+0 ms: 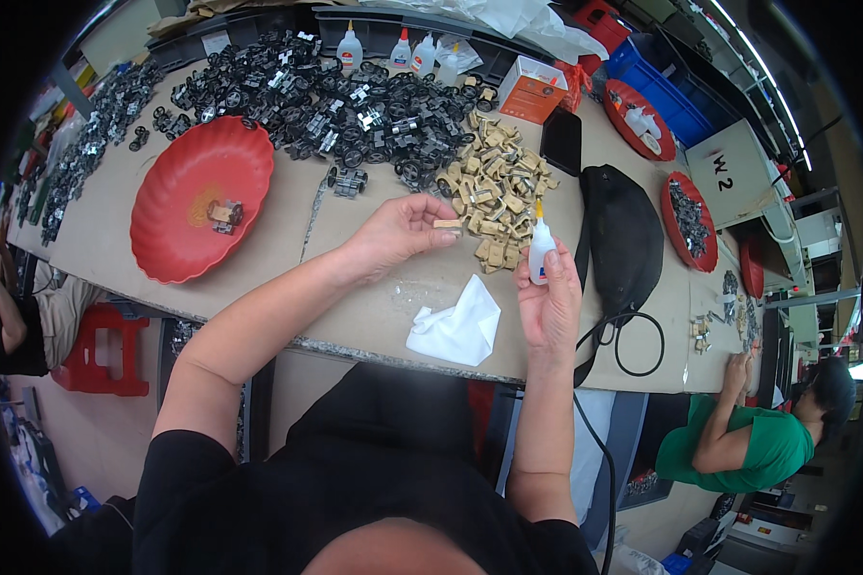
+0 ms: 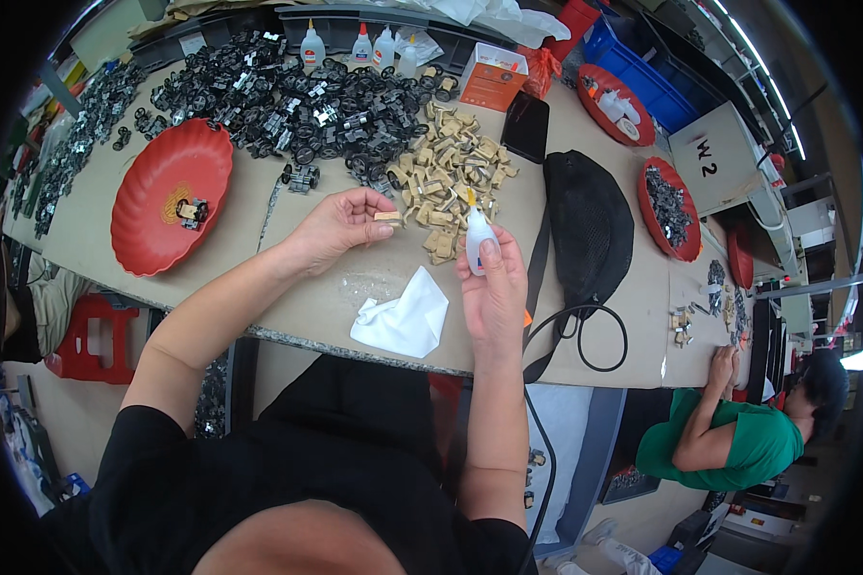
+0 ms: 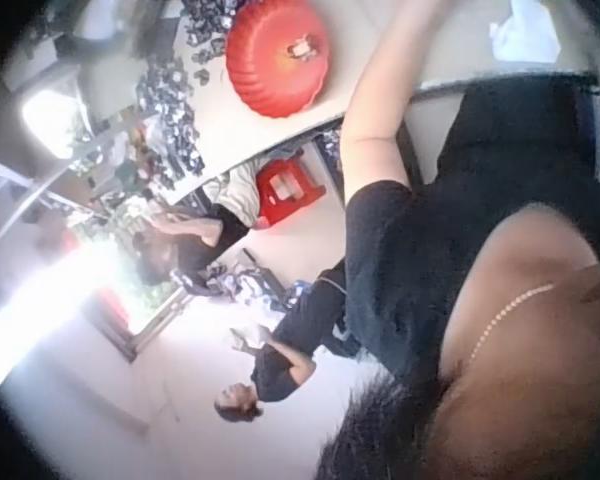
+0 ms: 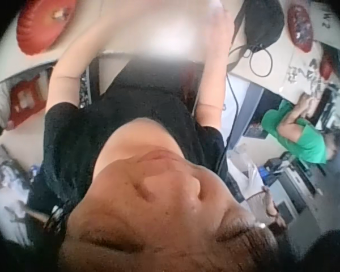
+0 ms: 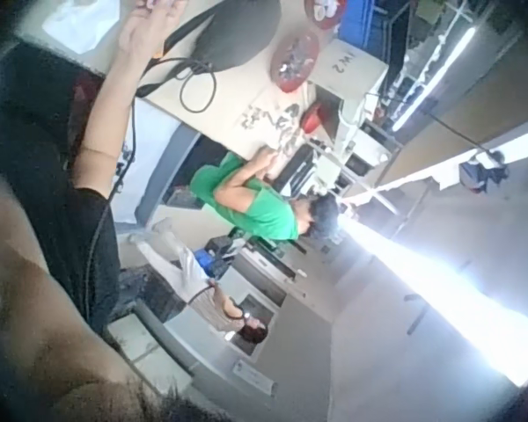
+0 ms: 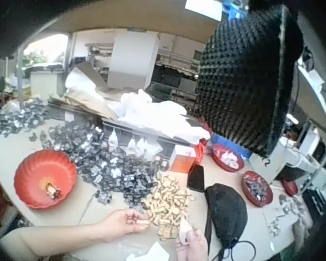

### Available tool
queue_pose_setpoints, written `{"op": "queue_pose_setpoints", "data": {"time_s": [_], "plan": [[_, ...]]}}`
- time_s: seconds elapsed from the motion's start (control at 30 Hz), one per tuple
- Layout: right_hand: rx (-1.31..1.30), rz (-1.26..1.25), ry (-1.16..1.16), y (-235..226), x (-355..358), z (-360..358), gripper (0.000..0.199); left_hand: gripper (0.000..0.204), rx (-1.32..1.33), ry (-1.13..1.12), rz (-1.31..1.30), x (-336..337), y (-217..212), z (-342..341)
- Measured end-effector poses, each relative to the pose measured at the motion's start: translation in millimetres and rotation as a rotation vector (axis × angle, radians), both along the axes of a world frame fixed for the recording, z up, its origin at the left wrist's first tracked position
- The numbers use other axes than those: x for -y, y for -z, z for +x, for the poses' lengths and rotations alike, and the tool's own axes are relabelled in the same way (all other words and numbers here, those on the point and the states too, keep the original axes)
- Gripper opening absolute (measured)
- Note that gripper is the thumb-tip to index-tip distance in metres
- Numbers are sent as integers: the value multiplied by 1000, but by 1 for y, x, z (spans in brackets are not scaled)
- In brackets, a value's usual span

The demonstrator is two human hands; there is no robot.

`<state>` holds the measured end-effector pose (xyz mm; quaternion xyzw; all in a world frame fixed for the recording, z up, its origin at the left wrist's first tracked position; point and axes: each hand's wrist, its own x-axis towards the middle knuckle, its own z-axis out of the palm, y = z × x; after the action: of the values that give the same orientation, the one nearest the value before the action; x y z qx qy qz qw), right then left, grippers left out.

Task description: The person applies glue from a bottle onto small plastic components and presses them into metal wheel assemblies by hand.

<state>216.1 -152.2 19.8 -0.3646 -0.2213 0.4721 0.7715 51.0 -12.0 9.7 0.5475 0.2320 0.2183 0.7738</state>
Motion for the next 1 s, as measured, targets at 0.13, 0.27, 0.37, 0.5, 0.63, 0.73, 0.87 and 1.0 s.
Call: {"op": "queue_pose_setpoints", "data": {"time_s": [0.13,0.27,0.37,0.5,0.63,0.73,0.87,1.0], "plan": [[-153,30,-38,8,-11,6,25,27,82,14,-152,-2,12,-2],[-189,68,3,16,-18,6,23,29,113,93,-217,-4,13,-9],[-249,47,19,13,-17,-3,22,30,58,96,-151,-4,13,-12],[-136,-29,50,7,-20,-12,23,30,57,66,-117,-2,11,-11],[40,-55,115,12,-22,-14,24,29,10,85,-110,-2,6,-12],[149,-49,126,13,-22,-16,23,28,6,123,-84,-2,8,-12],[268,-92,123,11,-20,-23,23,29,-16,122,-97,-1,6,-13],[381,-134,170,12,-18,-25,23,30,-15,136,-77,-1,9,-14]]}}
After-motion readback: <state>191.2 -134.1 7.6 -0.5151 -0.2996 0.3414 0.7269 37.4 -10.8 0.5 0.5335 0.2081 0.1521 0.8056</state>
